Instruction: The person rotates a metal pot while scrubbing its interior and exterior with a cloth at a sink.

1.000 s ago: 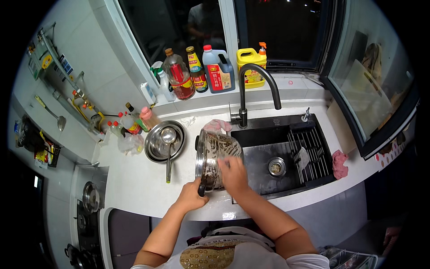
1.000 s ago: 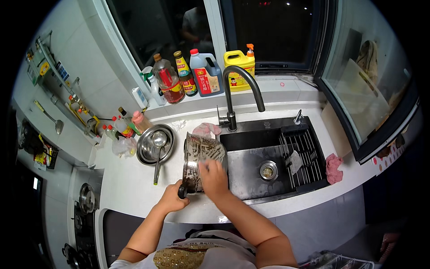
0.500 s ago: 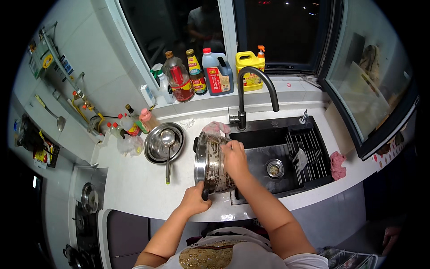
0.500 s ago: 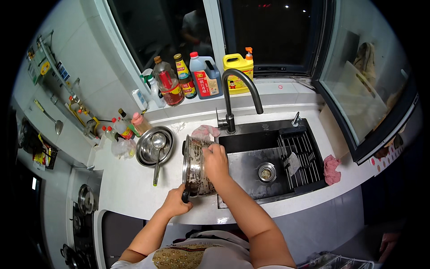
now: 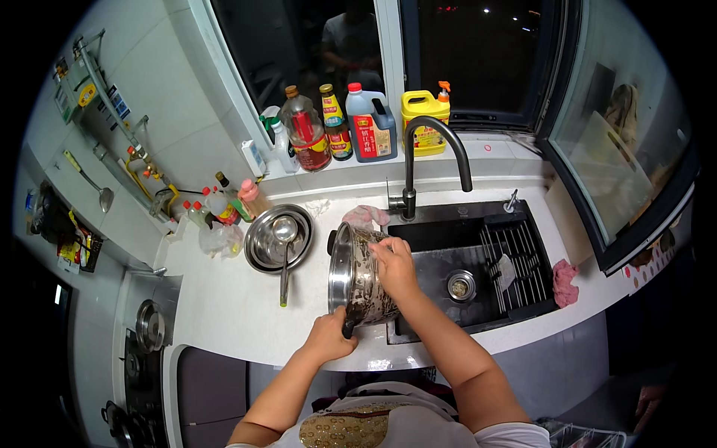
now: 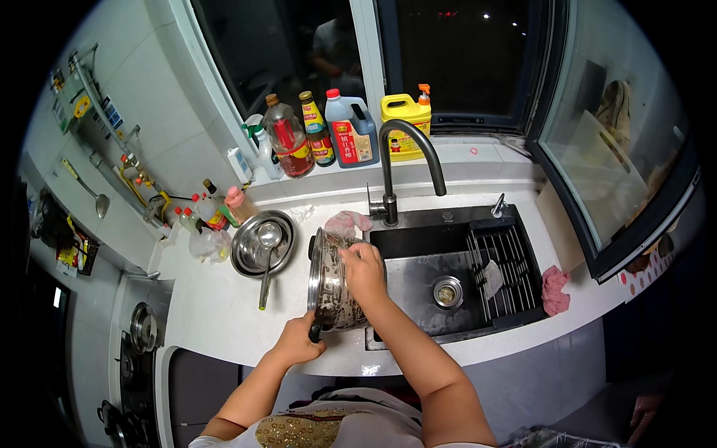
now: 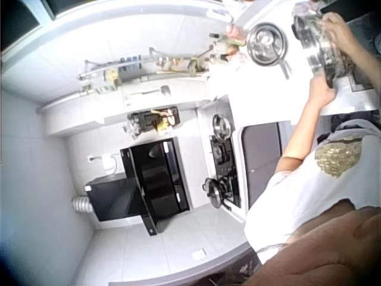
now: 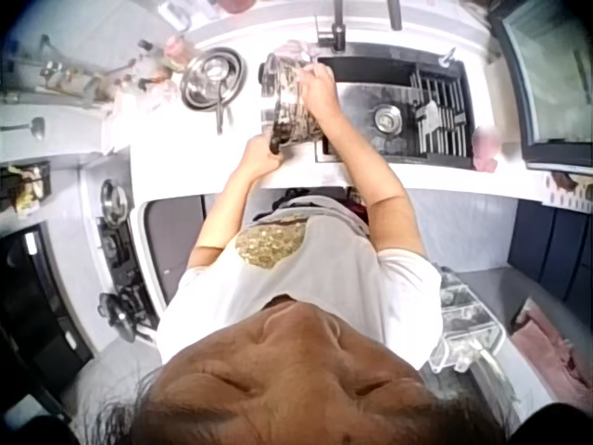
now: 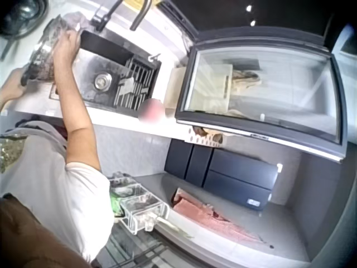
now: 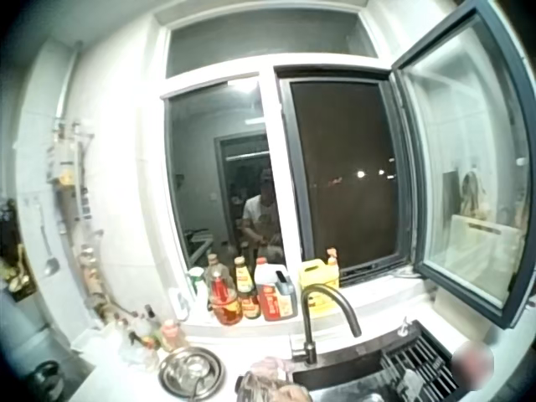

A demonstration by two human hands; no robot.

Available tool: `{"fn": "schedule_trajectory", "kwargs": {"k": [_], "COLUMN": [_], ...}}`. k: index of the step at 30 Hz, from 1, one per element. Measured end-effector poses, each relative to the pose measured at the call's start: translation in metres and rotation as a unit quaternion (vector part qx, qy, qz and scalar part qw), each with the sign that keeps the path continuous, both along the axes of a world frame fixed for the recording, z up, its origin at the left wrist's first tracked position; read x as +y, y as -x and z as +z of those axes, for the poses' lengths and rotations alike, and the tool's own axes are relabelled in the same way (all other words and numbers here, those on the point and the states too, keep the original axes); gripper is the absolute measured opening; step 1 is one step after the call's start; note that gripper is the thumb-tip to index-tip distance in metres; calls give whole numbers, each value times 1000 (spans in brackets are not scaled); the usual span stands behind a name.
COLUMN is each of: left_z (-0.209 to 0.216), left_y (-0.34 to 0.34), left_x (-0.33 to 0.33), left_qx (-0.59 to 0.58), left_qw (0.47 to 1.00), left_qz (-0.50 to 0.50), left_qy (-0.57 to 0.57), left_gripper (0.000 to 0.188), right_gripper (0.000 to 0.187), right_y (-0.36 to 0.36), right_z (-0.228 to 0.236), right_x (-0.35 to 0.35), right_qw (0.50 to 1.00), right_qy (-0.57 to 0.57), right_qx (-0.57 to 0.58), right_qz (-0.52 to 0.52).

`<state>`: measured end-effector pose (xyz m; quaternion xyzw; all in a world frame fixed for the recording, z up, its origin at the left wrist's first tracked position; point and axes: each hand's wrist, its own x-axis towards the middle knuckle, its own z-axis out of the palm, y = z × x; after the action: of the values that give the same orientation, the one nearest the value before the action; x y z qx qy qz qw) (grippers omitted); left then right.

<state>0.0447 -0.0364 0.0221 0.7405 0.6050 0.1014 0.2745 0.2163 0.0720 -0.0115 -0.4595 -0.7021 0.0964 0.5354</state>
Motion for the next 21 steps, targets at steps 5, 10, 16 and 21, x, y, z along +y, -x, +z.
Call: {"fn": "schedule_trajectory", "kwargs": {"k": [5,10,16,21], "left_z": [-6,-2,-6,-8], "left_y": [11,5,9,13], "left_x": [-4,-2,-4,-7], "left_qx": [3,20,-4,-8], "left_qw": [1000,1000,1000,1000], "left_qz": [9,-15,3,2], "left_qy": [10,16,6,1], "left_gripper": [50,50,49,49], "right_gripper": [22,22,22,20], "right_y": [12,13,26,29], "right_z": [-3,11,2,7], "right_x": [-48,14,-32,-26], "right_qw": [998,997,998,997], "right_qy": [-16,62,7,-21], "right_qx": [-34,-19,-48,-71], "right_qz": [49,31,35,14]}}
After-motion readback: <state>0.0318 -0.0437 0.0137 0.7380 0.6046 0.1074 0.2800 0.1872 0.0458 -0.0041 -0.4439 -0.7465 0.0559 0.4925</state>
